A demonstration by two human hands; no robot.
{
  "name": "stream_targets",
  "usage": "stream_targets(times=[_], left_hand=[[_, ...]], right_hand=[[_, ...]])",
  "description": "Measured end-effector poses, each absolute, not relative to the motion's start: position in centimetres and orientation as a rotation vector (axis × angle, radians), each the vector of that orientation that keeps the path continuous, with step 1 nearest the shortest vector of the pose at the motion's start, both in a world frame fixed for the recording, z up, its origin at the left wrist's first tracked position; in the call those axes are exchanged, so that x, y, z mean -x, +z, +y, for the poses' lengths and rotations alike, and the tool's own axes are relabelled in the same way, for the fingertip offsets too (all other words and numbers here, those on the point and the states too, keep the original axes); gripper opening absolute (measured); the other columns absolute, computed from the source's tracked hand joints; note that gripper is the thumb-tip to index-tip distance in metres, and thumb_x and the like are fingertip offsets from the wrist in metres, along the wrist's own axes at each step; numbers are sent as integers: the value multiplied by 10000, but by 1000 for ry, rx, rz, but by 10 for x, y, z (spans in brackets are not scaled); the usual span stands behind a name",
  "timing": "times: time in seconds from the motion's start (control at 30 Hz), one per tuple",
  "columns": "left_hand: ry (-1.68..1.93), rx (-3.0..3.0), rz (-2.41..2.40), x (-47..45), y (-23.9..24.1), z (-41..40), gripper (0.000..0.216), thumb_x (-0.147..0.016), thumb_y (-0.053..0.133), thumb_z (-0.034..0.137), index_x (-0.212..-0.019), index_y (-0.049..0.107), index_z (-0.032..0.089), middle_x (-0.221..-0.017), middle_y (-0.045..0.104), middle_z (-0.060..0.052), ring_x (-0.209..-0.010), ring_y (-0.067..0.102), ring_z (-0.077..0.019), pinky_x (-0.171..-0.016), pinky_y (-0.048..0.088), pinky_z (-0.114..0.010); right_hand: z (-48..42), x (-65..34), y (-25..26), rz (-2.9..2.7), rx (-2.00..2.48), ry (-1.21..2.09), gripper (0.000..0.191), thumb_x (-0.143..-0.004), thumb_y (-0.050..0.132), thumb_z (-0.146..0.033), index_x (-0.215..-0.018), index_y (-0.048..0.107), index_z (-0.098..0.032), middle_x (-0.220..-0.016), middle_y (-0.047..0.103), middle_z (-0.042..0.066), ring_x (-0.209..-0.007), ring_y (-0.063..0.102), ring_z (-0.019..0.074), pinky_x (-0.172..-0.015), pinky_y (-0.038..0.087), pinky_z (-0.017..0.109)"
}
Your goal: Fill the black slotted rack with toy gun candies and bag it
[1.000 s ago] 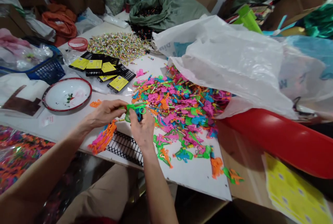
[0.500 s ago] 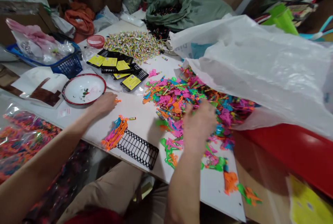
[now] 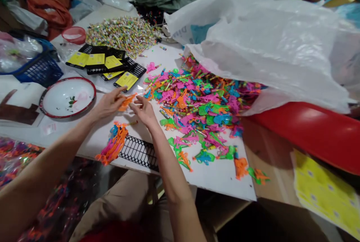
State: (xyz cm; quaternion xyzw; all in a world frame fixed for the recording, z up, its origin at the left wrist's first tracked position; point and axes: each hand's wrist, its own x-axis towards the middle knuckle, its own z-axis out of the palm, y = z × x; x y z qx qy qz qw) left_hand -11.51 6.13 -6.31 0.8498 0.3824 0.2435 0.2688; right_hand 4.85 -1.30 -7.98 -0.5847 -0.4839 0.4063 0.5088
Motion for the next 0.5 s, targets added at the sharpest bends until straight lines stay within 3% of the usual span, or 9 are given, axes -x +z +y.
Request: stream_targets(times=[0.1,0.2,0.3,0.4,0.5], left_hand=[[692,-2167,710,89,-37,61,401,-862,505,237,-1250,564,158,-997,694,-62,-858,636,-147,-776,498,-281],[650,-2087,702,83,-34,69,304,-840,540,332,-1049,658,146,-1004,686,-79,-849,623,-149,-727,487,-266],[292,-2209,802,91,-57,76,315,-785,600,429,-892,675,143,-812,676,-50,-704,580,-141,-625,426,-247],[-97,-2403,725,95,-87,71,311,-686,682,429,-828,678,152,-753,650,-30,-660,545,-144,-593,366,-244],[-130,-2465,667,93,-98,63,238,-730,619,369,-820,677,156,-751,635,-23,-653,532,-135,-596,349,-241]], right_hand=[[-13,-56,-67,-1046,1267,1012,477,-738,662,-548,-1028,627,-171,-824,661,20,-667,609,131,-558,522,252],[-35,-78,-56,-1017,1381,891,436,-718,670,-551,-922,648,-166,-688,616,-14,-572,547,121,-504,472,244],[-72,-94,-62,-993,1619,707,341,-758,639,-503,-852,646,-176,-696,618,-3,-601,548,140,-541,447,260],[-102,-89,-87,-1133,1787,615,246,-827,573,-429,-798,627,-191,-721,627,10,-653,554,155,-615,427,271],[-111,-70,-109,-1331,1883,528,233,-871,529,-390,-741,573,-202,-702,591,10,-644,522,152,-622,390,263]])
